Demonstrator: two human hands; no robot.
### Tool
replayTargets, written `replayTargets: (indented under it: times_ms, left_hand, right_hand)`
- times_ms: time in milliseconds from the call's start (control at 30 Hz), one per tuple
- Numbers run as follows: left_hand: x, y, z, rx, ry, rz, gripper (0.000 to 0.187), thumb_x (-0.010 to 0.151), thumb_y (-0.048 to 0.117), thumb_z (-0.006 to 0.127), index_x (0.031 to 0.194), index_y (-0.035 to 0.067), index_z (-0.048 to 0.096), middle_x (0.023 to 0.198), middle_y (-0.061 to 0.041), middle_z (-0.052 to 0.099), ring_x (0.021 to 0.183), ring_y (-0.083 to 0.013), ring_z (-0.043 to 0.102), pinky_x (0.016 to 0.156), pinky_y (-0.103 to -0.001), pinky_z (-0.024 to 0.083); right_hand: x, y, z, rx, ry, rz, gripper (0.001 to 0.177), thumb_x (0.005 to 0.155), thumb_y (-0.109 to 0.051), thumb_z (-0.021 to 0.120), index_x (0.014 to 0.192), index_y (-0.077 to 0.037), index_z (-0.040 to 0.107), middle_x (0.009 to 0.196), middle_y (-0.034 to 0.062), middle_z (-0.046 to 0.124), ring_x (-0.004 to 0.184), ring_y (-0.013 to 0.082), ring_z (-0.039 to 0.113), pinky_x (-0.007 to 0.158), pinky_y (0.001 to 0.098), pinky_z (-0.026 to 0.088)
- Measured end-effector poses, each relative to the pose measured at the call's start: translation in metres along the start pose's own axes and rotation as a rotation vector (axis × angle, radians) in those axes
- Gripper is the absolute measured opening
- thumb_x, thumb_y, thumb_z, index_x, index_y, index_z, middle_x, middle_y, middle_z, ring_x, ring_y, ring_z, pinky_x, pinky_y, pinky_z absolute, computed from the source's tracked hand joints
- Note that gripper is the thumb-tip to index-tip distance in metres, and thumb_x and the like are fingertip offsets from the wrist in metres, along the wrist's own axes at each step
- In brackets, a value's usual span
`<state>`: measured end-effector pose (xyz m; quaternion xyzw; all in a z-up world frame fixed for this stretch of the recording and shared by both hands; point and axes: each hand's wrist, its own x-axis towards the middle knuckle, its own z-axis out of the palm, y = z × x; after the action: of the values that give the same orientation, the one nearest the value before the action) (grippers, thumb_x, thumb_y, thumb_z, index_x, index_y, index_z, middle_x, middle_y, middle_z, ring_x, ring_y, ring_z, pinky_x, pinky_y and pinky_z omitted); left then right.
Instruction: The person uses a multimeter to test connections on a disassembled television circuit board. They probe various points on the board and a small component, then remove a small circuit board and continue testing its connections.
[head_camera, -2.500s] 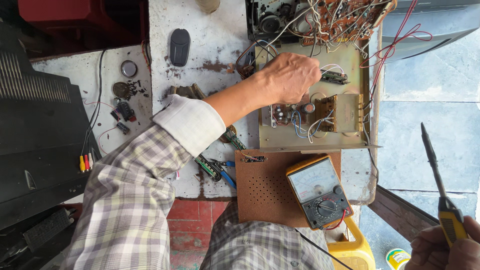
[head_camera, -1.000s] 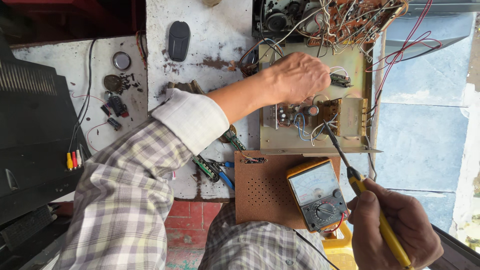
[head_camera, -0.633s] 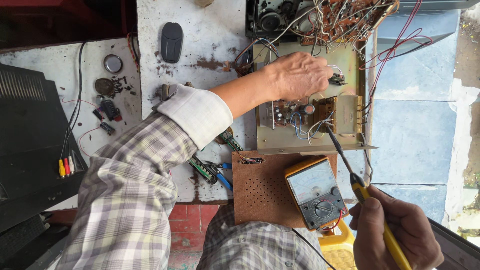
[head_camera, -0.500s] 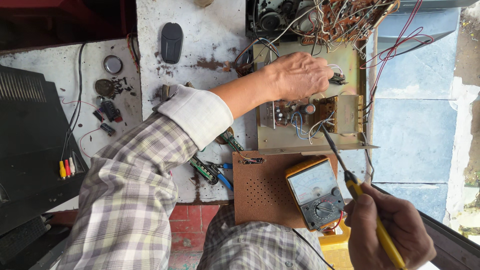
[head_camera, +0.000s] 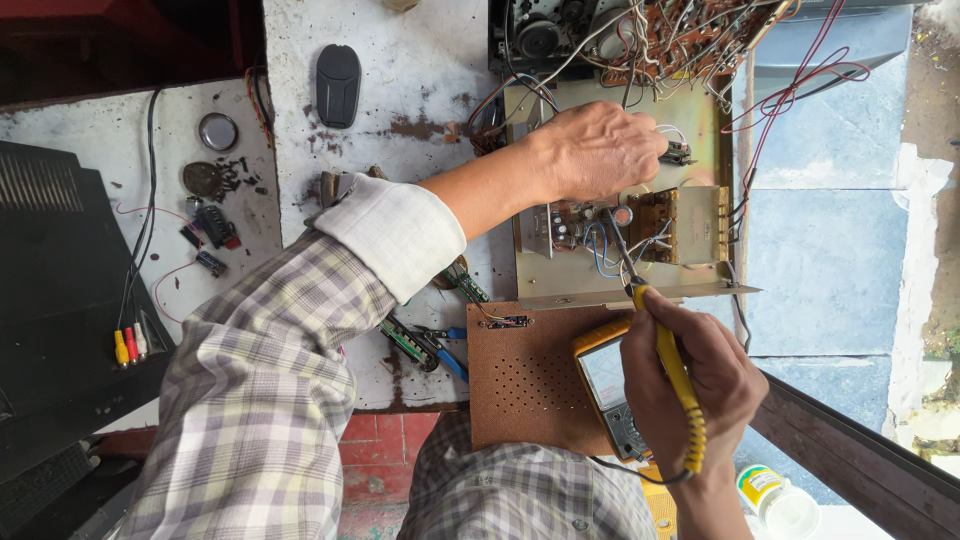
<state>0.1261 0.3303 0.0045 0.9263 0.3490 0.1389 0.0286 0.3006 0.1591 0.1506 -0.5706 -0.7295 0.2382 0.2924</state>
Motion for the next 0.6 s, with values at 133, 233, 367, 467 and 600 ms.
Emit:
replayTargets:
  times_ms: [133,233,367,467,600]
  left_hand:
    - [-0.001,0.002,-0.003,0.019,-0.008,-0.004,0.022,0.088,0.021,0.066,0.067,0.013,0.069,0.087,-0.005,0.066,0.09,-0.0205,0.069,0.066,-0.037,0.059]
    - [0.0,0.003,-0.004,0.036,-0.002,0.003,0.021,0.087,0.018,0.065,0.067,0.014,0.07,0.086,-0.004,0.066,0.088,-0.0204,0.069,0.065,-0.036,0.059]
    - [-0.001,0.004,-0.006,0.062,0.016,0.015,0.02,0.087,0.016,0.064,0.068,0.014,0.07,0.085,-0.003,0.066,0.088,-0.0193,0.069,0.065,-0.035,0.059]
    - [-0.002,0.005,-0.008,0.096,0.006,0.029,0.019,0.087,0.018,0.064,0.069,0.015,0.07,0.085,-0.002,0.066,0.088,-0.019,0.069,0.064,-0.034,0.059]
    - [-0.002,0.007,-0.012,0.135,-0.012,0.031,0.022,0.089,0.023,0.065,0.07,0.014,0.07,0.084,-0.001,0.066,0.086,-0.0173,0.067,0.062,-0.033,0.058]
  right_hand:
    - [0.006,-0.004,0.005,-0.031,-0.021,0.011,0.015,0.093,-0.001,0.076,0.107,-0.001,0.076,0.086,0.0085,0.073,0.077,0.0094,0.071,0.068,0.0237,0.055]
    - [0.009,-0.006,0.009,-0.028,-0.019,0.047,0.015,0.094,-0.003,0.076,0.109,-0.001,0.076,0.088,0.0086,0.074,0.076,0.0107,0.071,0.068,0.0248,0.055]
    - [0.014,-0.009,0.011,-0.062,-0.037,0.05,0.015,0.093,-0.006,0.076,0.108,-0.002,0.076,0.086,0.0095,0.074,0.074,0.0095,0.071,0.067,0.0254,0.055]
    - [0.017,-0.01,0.015,-0.062,-0.039,0.09,0.014,0.094,-0.007,0.076,0.106,-0.002,0.076,0.083,0.0092,0.074,0.072,0.008,0.07,0.065,0.0243,0.054]
    - [0.02,-0.012,0.02,-0.054,-0.029,0.147,0.012,0.095,-0.009,0.075,0.105,-0.001,0.076,0.076,0.008,0.073,0.068,0.0063,0.067,0.064,0.0226,0.052]
